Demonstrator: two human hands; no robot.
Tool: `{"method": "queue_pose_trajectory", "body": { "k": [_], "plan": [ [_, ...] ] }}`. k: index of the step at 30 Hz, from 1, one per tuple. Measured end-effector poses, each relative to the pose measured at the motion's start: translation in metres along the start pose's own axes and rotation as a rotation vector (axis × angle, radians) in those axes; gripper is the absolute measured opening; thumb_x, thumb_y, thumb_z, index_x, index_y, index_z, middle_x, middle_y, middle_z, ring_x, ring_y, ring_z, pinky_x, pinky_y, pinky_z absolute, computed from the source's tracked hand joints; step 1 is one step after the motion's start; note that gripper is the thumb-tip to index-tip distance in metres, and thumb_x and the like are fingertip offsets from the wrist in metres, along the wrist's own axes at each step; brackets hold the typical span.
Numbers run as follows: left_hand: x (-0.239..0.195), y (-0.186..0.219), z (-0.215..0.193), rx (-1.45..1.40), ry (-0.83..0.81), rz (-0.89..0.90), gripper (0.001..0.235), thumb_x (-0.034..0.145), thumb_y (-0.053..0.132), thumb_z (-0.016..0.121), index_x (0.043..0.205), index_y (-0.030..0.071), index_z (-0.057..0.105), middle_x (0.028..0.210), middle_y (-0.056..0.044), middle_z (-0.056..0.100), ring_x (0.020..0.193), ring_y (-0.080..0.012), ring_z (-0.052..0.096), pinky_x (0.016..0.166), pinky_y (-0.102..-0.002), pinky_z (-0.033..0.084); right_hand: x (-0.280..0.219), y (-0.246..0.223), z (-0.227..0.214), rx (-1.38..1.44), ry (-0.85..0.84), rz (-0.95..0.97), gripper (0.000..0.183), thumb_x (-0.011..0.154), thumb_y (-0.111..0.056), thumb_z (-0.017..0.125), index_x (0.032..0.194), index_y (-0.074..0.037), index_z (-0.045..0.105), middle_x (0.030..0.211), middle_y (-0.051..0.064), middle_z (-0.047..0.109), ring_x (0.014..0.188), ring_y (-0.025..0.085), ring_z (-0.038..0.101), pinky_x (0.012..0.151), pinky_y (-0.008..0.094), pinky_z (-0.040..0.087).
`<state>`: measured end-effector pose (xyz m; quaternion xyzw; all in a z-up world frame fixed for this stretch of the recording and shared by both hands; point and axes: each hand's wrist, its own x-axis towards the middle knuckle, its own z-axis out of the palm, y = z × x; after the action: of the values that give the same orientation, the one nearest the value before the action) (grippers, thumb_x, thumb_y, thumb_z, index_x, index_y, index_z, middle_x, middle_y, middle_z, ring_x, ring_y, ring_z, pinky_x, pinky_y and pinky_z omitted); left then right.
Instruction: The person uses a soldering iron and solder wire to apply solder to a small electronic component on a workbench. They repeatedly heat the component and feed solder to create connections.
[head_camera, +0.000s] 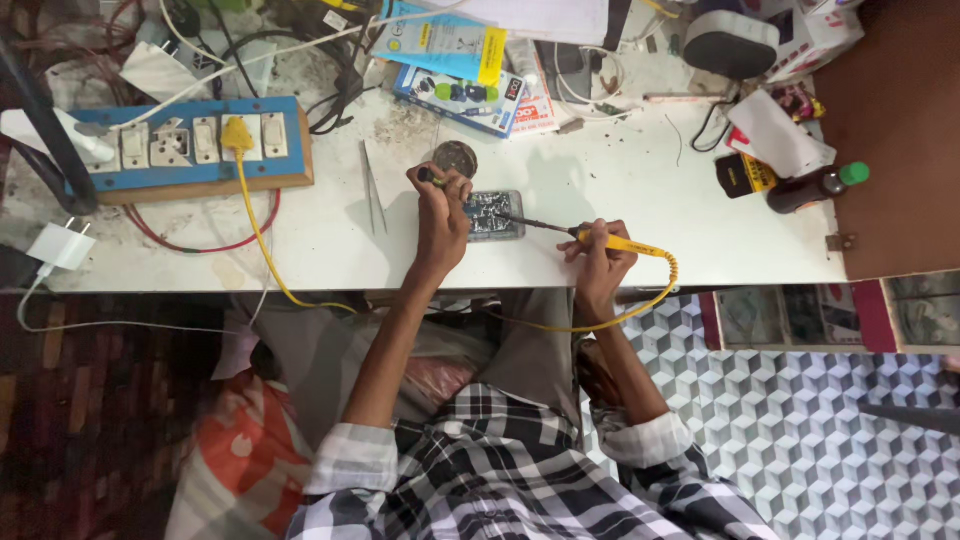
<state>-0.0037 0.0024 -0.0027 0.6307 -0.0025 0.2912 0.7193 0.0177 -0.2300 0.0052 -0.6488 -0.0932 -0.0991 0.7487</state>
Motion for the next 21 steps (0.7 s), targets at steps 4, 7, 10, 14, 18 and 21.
{"method": "queue_pose_trajectory", "body": {
  "k": [4, 7, 10, 14, 18, 21],
  "plan": [
    [0.014, 0.001, 0.001, 0.497, -0.003, 0.295, 0.014, 0.111, 0.006, 0.037, 0.105, 0.014, 0.027, 0.089, -0.007, 0.044, 0.085, -0.0216, 0.045, 0.086, -0.039, 0.045, 0.011, 0.002, 0.004, 0.01, 0.051, 0.05, 0.029, 0.108, -0.019, 0.055, 0.091, 0.004, 0.055, 0.074, 0.012, 0.062, 0.057, 0.018, 0.064, 0.063, 0.038, 0.063],
    [0.006, 0.0, 0.003, -0.021, 0.007, 0.029, 0.013, 0.113, 0.012, 0.036, 0.114, 0.008, 0.024, 0.096, -0.011, 0.042, 0.084, -0.0193, 0.044, 0.081, -0.035, 0.045, 0.005, 0.004, 0.003, 0.006, 0.041, 0.049, 0.029, 0.109, -0.02, 0.054, 0.093, 0.003, 0.057, 0.074, 0.011, 0.061, 0.059, 0.018, 0.065, 0.066, 0.038, 0.063],
    [0.005, -0.002, 0.004, -0.016, -0.011, 0.028, 0.015, 0.115, 0.014, 0.036, 0.114, 0.007, 0.023, 0.093, -0.01, 0.041, 0.084, -0.0187, 0.044, 0.083, -0.034, 0.044, 0.005, 0.001, 0.004, 0.002, 0.055, 0.049, 0.029, 0.109, -0.02, 0.054, 0.092, 0.003, 0.057, 0.072, 0.01, 0.06, 0.057, 0.017, 0.063, 0.064, 0.038, 0.062],
    [0.012, -0.006, 0.003, 0.066, 0.006, -0.01, 0.015, 0.114, 0.015, 0.036, 0.115, 0.008, 0.023, 0.087, -0.007, 0.043, 0.079, -0.0173, 0.042, 0.079, -0.033, 0.042, 0.01, -0.005, 0.007, 0.001, 0.028, 0.052, 0.029, 0.109, -0.019, 0.053, 0.089, 0.001, 0.054, 0.071, 0.01, 0.06, 0.055, 0.016, 0.061, 0.064, 0.039, 0.065],
    [0.004, -0.01, 0.002, 0.065, -0.008, 0.033, 0.013, 0.116, 0.014, 0.036, 0.116, 0.008, 0.023, 0.088, -0.007, 0.044, 0.081, -0.0179, 0.04, 0.08, -0.034, 0.041, 0.002, -0.004, 0.001, 0.002, -0.014, 0.011, 0.029, 0.112, -0.019, 0.052, 0.09, -0.001, 0.052, 0.075, 0.008, 0.057, 0.059, 0.015, 0.058, 0.066, 0.039, 0.063],
    [0.002, -0.007, 0.001, 0.074, -0.026, -0.003, 0.014, 0.114, 0.012, 0.034, 0.117, 0.008, 0.021, 0.086, -0.006, 0.044, 0.08, -0.0168, 0.043, 0.08, -0.033, 0.043, 0.005, 0.001, -0.002, 0.034, 0.016, 0.078, 0.03, 0.111, -0.02, 0.053, 0.088, -0.001, 0.053, 0.074, 0.008, 0.056, 0.056, 0.016, 0.058, 0.065, 0.04, 0.064]
  ]
}}
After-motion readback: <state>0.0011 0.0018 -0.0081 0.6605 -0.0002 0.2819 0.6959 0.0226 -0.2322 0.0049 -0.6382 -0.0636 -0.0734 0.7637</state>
